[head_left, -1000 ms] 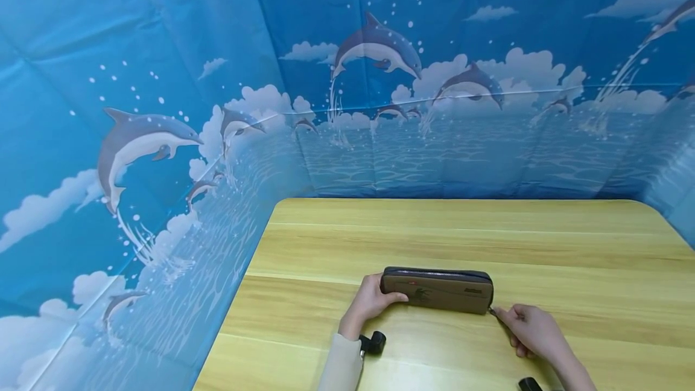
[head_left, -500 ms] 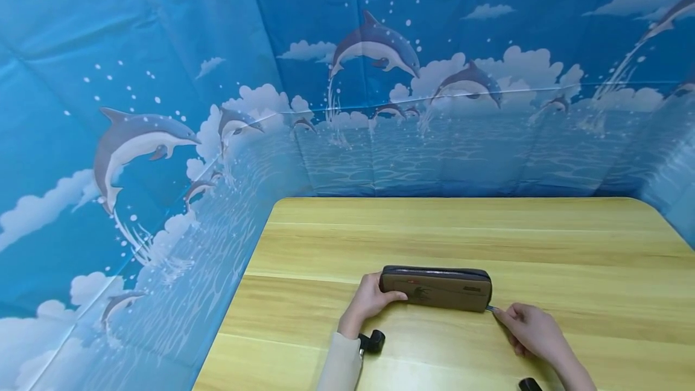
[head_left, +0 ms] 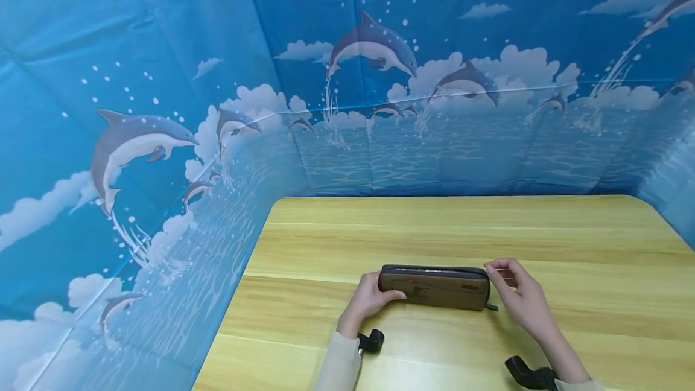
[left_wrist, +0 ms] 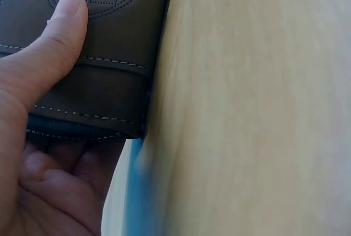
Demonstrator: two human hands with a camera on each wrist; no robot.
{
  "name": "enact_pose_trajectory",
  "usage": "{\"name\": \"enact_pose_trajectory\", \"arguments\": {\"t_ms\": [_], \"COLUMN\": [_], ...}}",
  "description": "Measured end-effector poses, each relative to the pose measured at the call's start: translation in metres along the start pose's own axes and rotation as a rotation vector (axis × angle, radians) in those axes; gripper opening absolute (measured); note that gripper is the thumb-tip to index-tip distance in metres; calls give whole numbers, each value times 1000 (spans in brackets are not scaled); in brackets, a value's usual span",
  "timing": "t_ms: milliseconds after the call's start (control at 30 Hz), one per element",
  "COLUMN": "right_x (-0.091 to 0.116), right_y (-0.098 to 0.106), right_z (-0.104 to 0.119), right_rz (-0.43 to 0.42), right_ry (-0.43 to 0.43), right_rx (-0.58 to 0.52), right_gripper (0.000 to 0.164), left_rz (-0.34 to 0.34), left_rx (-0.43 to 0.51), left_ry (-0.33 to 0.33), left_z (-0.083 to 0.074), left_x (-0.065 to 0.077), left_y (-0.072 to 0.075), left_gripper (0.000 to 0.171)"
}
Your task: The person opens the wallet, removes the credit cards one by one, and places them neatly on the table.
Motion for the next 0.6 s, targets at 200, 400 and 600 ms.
{"name": "enact_pose_trajectory", "arguments": {"t_ms": [200,400,600], "right_x": [-7,-7,-5], "right_y": [-9,-21,-24], "right_z": [12,4,-2], "right_rz": [79,177,200], "right_ry": [24,-31,-64], "right_rx": [-116,-180,-200], "right_gripper": [20,21,23], "left_rz": [14,9,14], "left_rx": [9,7,5], "left_ry": [-9,1,-12], "left_z": [1,1,1], "left_x": [0,0,0], "left_y": [1,0,1], "left_gripper": [22,22,22]}}
Point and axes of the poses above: each hand's wrist, its own x-axis away from the middle knuckle, its own y-axis out of the back of the hand, z = x × y, the point moved 6 cm from there along -x, towards the middle knuckle, and after that the axes turned 3 degrees about -y, right-handed, at the moved point
